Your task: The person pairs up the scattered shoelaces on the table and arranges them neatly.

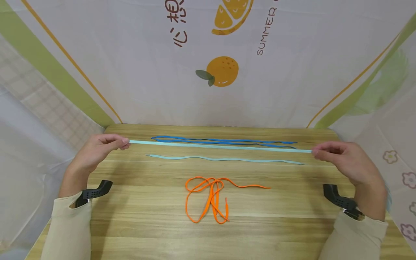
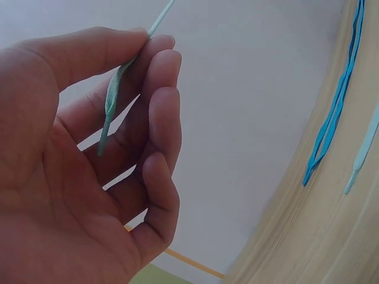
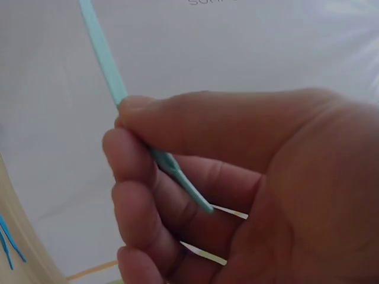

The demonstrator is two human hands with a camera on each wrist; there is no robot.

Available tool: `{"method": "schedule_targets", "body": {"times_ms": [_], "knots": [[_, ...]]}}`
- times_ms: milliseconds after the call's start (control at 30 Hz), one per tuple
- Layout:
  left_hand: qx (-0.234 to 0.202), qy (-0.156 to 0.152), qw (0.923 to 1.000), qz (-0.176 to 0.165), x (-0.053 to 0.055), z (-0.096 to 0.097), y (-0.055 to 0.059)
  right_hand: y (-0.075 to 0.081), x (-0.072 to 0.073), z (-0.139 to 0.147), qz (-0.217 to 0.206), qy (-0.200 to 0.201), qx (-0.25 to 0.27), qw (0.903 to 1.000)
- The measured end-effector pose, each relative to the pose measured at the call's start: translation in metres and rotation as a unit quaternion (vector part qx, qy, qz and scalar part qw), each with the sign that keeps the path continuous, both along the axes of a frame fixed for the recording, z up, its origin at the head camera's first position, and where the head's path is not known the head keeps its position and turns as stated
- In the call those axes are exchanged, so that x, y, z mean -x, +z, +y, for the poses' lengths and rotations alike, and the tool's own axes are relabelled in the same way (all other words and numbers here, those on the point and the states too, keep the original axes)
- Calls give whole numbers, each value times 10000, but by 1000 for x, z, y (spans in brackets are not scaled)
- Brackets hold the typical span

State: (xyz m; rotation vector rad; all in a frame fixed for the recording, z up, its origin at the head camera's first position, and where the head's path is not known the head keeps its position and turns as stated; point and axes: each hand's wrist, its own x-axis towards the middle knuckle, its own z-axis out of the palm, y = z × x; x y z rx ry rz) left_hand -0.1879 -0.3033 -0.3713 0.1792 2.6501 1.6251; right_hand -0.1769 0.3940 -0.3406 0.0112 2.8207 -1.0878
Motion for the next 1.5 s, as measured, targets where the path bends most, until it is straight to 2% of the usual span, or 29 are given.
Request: {"method": "schedule_targets", "body": {"times_ms": [367, 700, 900, 967, 1200, 1300, 1500], "knots": [[472, 22, 9988, -96, 1, -3, -3, -7, 2, 13, -244, -222, 459, 9984], [796, 24, 9967, -180, 6, 0, -11, -18, 13, 32, -744, -147, 129, 9970], [1785, 75, 9839, -73, 10, 2, -20, -28, 17, 32, -641, -67, -188, 9977], [1980, 30, 9802, -44, 13, 4, -24, -31, 18, 33, -633, -41, -233, 9977], [2299, -108, 9731, -61, 21, 11, -40, -51, 26, 33, -665, 15, -124, 9977], [2359, -82, 9715, -233, 23, 15, -46, -60, 29, 34, -712, 79, -22, 9974], [2481, -33, 9666, -648, 25, 20, -54, -73, 34, 34, -831, 105, -202, 9963]]}}
